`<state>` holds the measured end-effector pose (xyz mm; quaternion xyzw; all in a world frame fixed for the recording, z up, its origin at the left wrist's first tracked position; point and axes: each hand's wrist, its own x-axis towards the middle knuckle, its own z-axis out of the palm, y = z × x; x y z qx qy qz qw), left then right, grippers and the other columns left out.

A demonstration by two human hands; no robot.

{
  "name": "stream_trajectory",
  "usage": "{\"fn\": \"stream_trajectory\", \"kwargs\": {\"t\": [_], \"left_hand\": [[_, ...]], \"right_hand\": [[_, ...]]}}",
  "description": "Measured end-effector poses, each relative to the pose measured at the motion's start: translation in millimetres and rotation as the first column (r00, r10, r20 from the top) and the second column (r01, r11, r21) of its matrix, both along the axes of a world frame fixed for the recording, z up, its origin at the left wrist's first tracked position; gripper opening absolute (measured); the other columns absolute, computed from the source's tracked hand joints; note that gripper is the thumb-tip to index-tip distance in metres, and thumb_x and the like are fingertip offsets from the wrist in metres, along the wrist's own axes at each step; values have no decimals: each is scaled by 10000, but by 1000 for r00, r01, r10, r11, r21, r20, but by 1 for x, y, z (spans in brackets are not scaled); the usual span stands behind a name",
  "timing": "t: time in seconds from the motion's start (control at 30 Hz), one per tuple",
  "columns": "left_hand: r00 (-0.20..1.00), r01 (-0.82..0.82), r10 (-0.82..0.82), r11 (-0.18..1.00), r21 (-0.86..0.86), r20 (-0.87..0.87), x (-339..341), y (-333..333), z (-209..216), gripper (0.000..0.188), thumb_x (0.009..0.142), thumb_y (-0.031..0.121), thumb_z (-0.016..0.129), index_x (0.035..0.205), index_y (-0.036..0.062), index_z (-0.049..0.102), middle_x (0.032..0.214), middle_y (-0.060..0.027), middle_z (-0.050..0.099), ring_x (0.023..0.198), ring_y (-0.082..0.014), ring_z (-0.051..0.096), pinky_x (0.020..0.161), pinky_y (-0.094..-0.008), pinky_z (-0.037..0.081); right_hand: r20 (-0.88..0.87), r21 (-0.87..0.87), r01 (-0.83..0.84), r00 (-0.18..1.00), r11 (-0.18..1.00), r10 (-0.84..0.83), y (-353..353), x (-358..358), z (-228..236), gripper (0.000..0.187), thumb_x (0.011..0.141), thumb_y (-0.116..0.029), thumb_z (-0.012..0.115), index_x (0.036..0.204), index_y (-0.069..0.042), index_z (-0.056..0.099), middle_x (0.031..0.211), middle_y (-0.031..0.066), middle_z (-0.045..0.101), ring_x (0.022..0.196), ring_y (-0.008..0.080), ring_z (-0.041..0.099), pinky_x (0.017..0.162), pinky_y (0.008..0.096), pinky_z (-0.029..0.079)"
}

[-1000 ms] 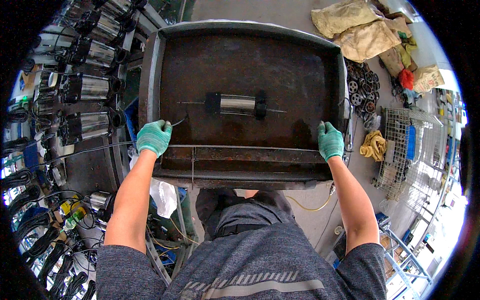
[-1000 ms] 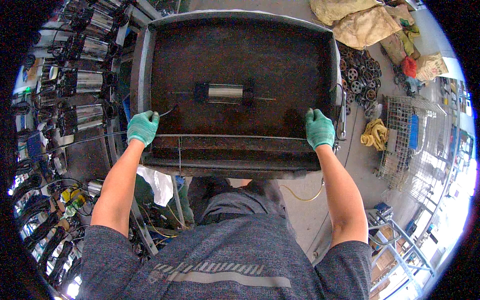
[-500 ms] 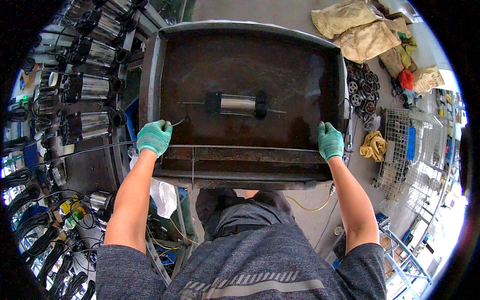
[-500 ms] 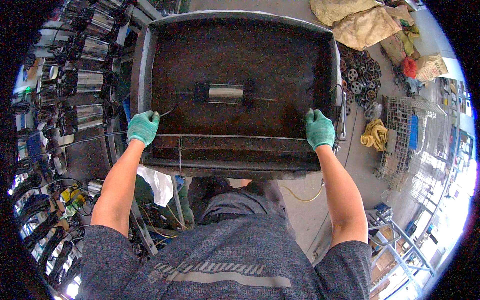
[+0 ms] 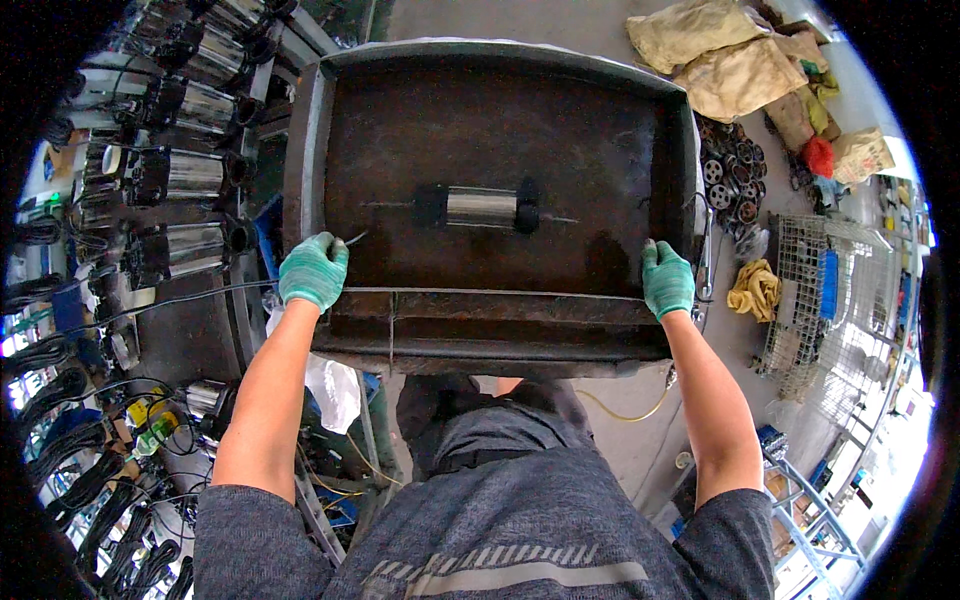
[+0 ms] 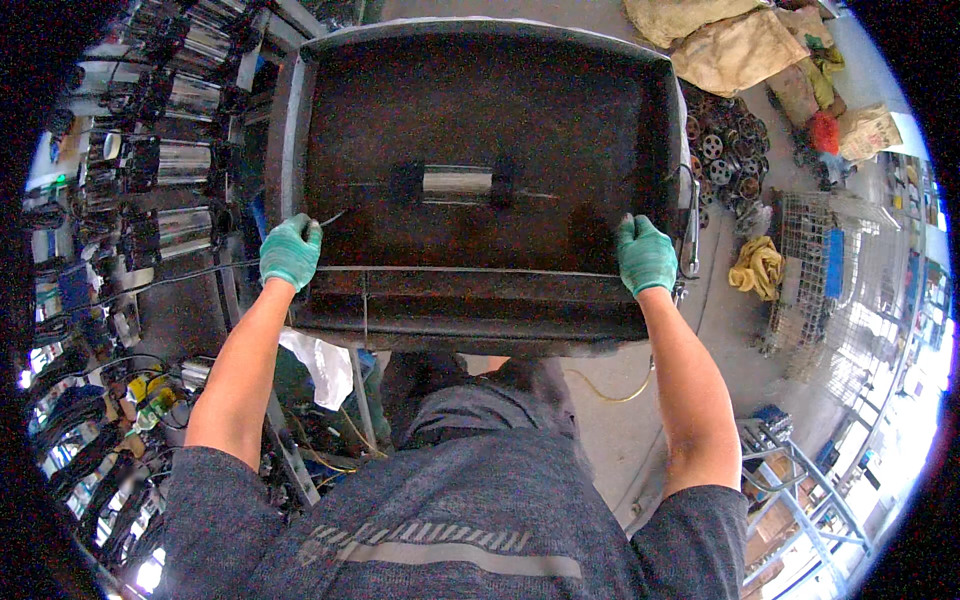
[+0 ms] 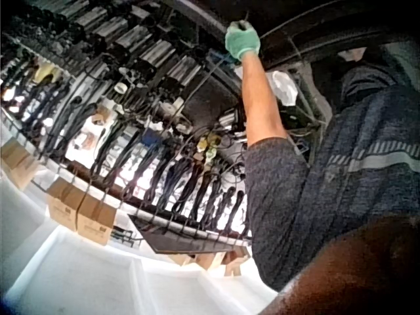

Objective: The person repeatedly tests a cylindrical metal device by submerging it in a water-filled tray and manipulating its ends. The person handles the device with both hands, submerges it, and then removes it to place it on a nearby rack. This cycle is repeated multiple times throughout the video.

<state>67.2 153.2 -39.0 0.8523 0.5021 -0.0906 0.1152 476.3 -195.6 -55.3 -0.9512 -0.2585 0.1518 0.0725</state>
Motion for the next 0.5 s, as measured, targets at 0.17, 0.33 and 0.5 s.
{"fn": "stream_trajectory", "kwargs": {"t": [0.17, 0.33, 0.5], "left_hand": [[969, 111, -157, 967, 231, 192, -4, -1, -6, 188, 921, 260, 612, 1003, 114, 698, 1019, -146, 697, 984, -392, 637, 877, -500, 505], [951, 245, -290, 919, 310, 108, -3, -2, -7, 188, 878, 229, 658, 1021, 113, 695, 1036, -120, 678, 1002, -349, 616, 917, -485, 455], [897, 207, -178, 978, -29, 405, 65, -18, -5, 298, 873, 193, 717, 1119, 36, 657, 1130, -206, 683, 1039, -402, 658, 907, -449, 528]], "right_hand": [[5, -7, 12, 1000, 1000, -12, -3, 1, -4, 458, 1042, -489, 444, 1056, -94, 674, 987, 258, 706, 958, 492, 655, 809, 581, 515], [-65, -47, 55, 996, 997, -58, 3, 2, 6, 448, 1042, -495, 434, 1097, -118, 670, 1041, 243, 709, 1002, 475, 660, 848, 573, 522], [-72, -43, 63, 995, 997, -66, 3, 2, 12, 435, 1049, -476, 430, 1110, -116, 666, 1065, 231, 712, 1009, 463, 668, 854, 562, 531]]}}
